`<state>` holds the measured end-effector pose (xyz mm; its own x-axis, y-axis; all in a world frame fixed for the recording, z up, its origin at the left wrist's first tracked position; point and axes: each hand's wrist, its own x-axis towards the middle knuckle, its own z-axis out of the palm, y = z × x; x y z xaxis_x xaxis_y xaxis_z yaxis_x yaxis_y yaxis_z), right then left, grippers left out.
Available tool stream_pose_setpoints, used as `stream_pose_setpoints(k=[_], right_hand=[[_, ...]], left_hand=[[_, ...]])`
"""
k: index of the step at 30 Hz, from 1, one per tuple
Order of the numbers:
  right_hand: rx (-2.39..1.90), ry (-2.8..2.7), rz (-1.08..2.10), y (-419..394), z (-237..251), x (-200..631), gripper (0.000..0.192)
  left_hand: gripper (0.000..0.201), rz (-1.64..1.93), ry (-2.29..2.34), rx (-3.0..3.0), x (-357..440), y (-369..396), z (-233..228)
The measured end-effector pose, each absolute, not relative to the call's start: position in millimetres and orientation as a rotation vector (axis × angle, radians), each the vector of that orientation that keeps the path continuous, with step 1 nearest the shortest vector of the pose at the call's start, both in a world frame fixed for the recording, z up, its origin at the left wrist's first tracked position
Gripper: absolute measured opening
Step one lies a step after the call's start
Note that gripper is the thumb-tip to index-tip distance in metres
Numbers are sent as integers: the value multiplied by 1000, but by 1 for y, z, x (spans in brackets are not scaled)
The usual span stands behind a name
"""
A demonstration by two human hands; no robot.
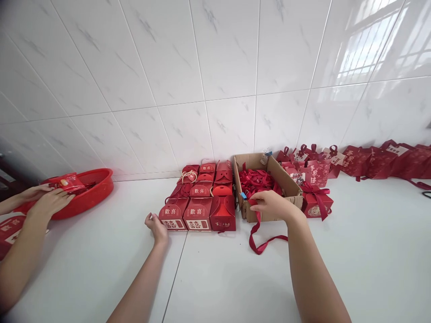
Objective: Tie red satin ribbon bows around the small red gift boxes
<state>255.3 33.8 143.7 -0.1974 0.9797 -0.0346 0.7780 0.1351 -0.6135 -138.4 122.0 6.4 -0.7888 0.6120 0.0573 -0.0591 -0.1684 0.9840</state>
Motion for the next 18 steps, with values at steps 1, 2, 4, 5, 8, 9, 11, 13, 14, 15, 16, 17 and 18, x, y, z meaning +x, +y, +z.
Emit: stream_pose_setpoints(k=[1, 2, 4, 5, 8, 9, 11, 13, 14, 15, 16, 17, 18], right_hand=[[-1685, -2007, 705, 34, 144, 257, 31], [-1676, -1952, 665, 34, 146, 258, 29], [-1613, -1785, 550, 31, 149, 260, 27], [-1535, -1680, 500, 27, 152, 261, 26], [-1092, -1345, 434, 4, 161, 263, 19], [-916, -1250, 432, -7, 164, 263, 17], [-637, -1213, 527, -30, 169, 264, 27], [-520, -1327, 667, -49, 172, 263, 50], [-527, -1412, 721, -56, 173, 262, 58], [-552, -1496, 755, -61, 175, 260, 61], [-614, -1549, 767, -63, 177, 259, 59], [-695, -1577, 766, -64, 179, 257, 50], [-775, -1588, 759, -62, 181, 255, 38]], left_hand=[[36, 2009, 1649, 627, -139, 123, 6], [36, 2011, 1642, 624, -139, 123, 6], [37, 2016, 1633, 617, -139, 124, 5], [37, 2019, 1631, 615, -139, 124, 5], [37, 2024, 1633, 610, -139, 124, 4], [37, 2023, 1634, 607, -139, 124, 4], [37, 2020, 1632, 601, -139, 124, 3], [37, 2021, 1632, 601, -139, 125, 2], [37, 2023, 1635, 603, -139, 125, 2], [37, 2027, 1641, 606, -139, 126, 2], [37, 2035, 1652, 610, -139, 126, 2], [37, 2045, 1668, 615, -140, 125, 3], [38, 2061, 1692, 620, -140, 124, 5]])
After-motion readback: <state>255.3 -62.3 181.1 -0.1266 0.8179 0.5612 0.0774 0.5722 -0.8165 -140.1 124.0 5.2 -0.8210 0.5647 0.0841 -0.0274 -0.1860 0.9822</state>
